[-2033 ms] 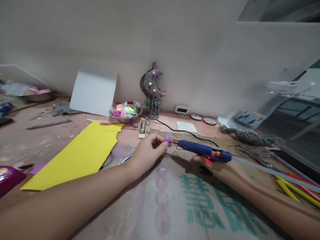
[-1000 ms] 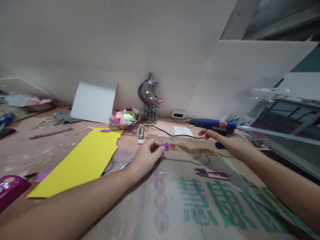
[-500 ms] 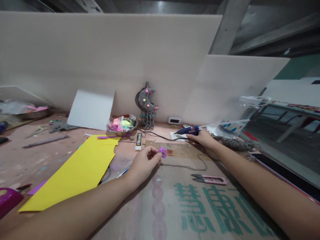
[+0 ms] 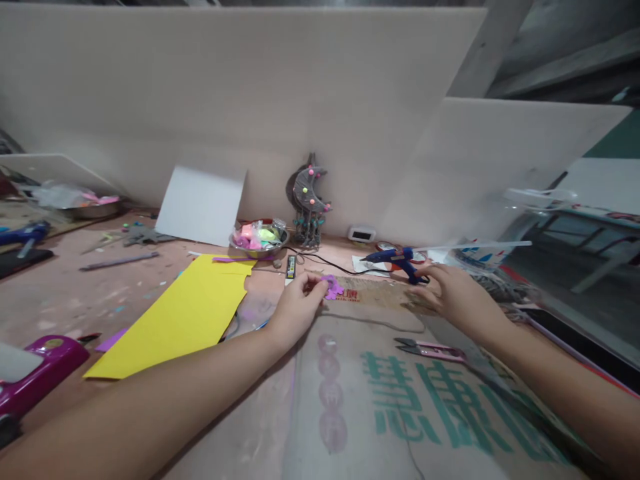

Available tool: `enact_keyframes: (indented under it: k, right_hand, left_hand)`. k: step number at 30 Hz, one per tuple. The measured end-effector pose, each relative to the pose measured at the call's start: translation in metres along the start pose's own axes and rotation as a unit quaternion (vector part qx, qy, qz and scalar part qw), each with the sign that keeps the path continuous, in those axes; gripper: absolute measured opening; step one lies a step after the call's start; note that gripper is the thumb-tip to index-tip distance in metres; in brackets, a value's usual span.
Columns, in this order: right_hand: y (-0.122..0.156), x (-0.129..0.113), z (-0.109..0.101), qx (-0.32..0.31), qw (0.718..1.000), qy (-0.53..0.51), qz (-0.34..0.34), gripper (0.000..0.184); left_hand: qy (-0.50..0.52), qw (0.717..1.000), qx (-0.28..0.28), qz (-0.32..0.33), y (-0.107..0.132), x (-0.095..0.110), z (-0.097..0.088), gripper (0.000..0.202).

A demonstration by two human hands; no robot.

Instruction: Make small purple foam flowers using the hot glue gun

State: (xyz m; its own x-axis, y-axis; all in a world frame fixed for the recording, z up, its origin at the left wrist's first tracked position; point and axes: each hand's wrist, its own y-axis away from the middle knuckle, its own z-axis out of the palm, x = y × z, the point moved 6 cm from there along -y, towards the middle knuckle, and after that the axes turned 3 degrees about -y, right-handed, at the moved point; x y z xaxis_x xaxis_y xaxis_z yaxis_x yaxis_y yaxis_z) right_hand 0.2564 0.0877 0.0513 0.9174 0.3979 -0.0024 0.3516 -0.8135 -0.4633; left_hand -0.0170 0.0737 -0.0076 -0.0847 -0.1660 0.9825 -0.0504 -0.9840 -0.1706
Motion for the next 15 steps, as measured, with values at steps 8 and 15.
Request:
enact_keyframes:
  k: [8,15]
  right_hand:
    - [-0.005,-0.13,0.018,-0.141,0.964,-0.209,-0.084,0.027]
    - [-0.012,-0.153,0.049,-0.106,0.955,-0.267,-0.071,0.011]
  left_hand:
    - [-0.032,0.999,0.023,0.014,0.003,0.009,-0.006,0.021]
    - [-0.048,0.998,0.02,0.025,0.001,0.007,-0.007,0.021]
